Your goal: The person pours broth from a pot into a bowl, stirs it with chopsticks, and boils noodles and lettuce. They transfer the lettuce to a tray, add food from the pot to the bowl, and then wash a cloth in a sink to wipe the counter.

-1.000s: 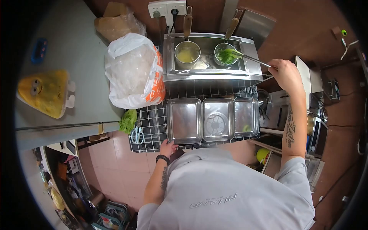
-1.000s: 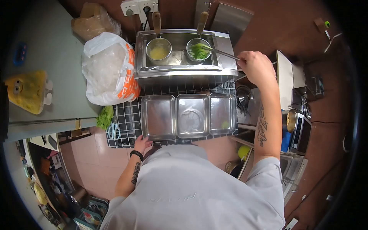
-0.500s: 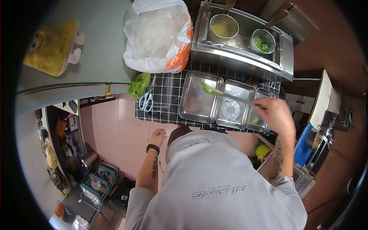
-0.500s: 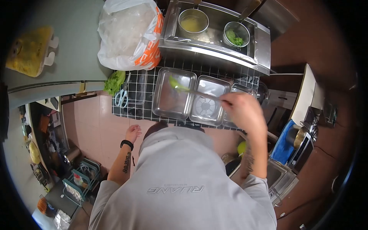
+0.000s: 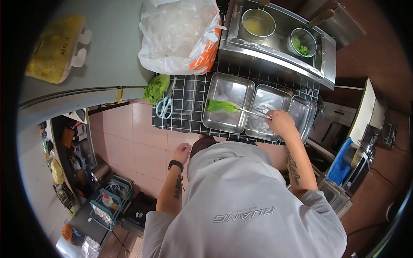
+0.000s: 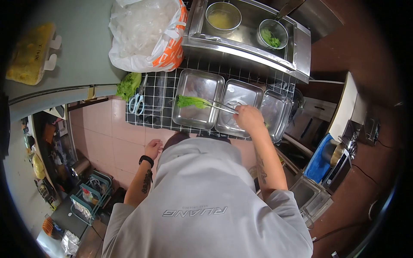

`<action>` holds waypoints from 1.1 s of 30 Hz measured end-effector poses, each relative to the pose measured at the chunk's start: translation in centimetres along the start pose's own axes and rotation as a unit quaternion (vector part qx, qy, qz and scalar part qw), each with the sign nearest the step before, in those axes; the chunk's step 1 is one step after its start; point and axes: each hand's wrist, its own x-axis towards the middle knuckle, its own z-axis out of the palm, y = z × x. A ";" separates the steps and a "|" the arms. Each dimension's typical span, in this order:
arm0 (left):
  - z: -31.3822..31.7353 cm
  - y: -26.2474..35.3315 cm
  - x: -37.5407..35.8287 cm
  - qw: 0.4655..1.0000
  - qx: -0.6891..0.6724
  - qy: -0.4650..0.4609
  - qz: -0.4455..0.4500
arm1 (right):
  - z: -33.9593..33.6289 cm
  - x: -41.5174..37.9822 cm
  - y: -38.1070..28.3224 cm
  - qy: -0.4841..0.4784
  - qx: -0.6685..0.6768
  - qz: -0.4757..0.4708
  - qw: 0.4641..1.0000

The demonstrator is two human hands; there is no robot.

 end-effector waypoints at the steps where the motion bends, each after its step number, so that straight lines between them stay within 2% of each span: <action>1: -0.1 0.0 0.3 1.000 0.010 -0.005 0.005 | -0.7 -0.3 -0.1 -0.001 0.000 0.001 1.000; 4: -0.4 -0.1 0.9 1.000 0.019 -0.012 0.015 | -3.5 -1.6 -0.5 -0.021 -0.033 0.018 0.999; 7: -1.5 -0.6 1.0 1.000 -0.003 -0.004 0.027 | -8.1 -4.1 -0.5 0.043 -0.022 0.010 0.999; 9: -1.0 -0.7 2.2 0.999 -0.029 0.002 0.037 | -13.2 -6.2 0.1 0.114 0.074 -0.014 0.991; 11: -1.3 -1.2 2.5 1.000 -0.017 0.001 0.023 | -17.0 -7.6 1.7 0.241 0.018 0.009 0.970; 12: -1.1 -0.4 2.0 1.000 -0.005 -0.003 0.024 | -18.8 -7.5 2.8 0.269 -0.029 0.032 0.962; 13: -0.8 0.3 1.9 1.000 0.007 -0.005 0.024 | -20.6 -7.1 3.5 0.277 -0.072 0.057 0.957; 15: -0.2 1.3 1.9 0.999 0.020 -0.019 0.039 | -22.2 -5.8 5.8 0.327 -0.168 0.029 0.930; 16: 0.0 1.5 1.8 0.998 0.026 -0.019 0.047 | -23.0 -6.2 4.7 0.329 -0.168 0.029 0.929; 17: 0.4 1.6 2.1 0.999 0.022 -0.011 0.044 | -24.0 -6.6 3.0 0.277 -0.124 0.020 0.953; 19: 0.3 1.2 2.2 0.995 -0.010 -0.023 0.096 | -22.3 -6.1 0.3 0.173 -0.062 -0.025 0.983; 21: 1.0 2.9 1.1 0.999 -0.010 -0.012 0.046 | -17.7 -4.3 -1.7 0.138 -0.128 -0.088 0.978; 23: 1.2 2.5 1.0 0.999 0.010 -0.010 0.037 | -11.8 -0.9 -2.7 0.044 -0.158 -0.093 0.982; 25: 1.1 2.3 0.7 0.999 0.006 -0.020 0.033 | -5.0 1.9 -2.4 0.057 -0.141 -0.120 0.981; 28: 0.6 1.4 0.2 1.000 0.013 -0.012 0.026 | 1.2 3.8 -2.9 0.048 -0.129 -0.109 0.984; 33: -0.8 0.5 -0.3 0.999 0.033 -0.012 0.000 | 4.7 3.5 -2.8 0.111 -0.072 -0.101 0.986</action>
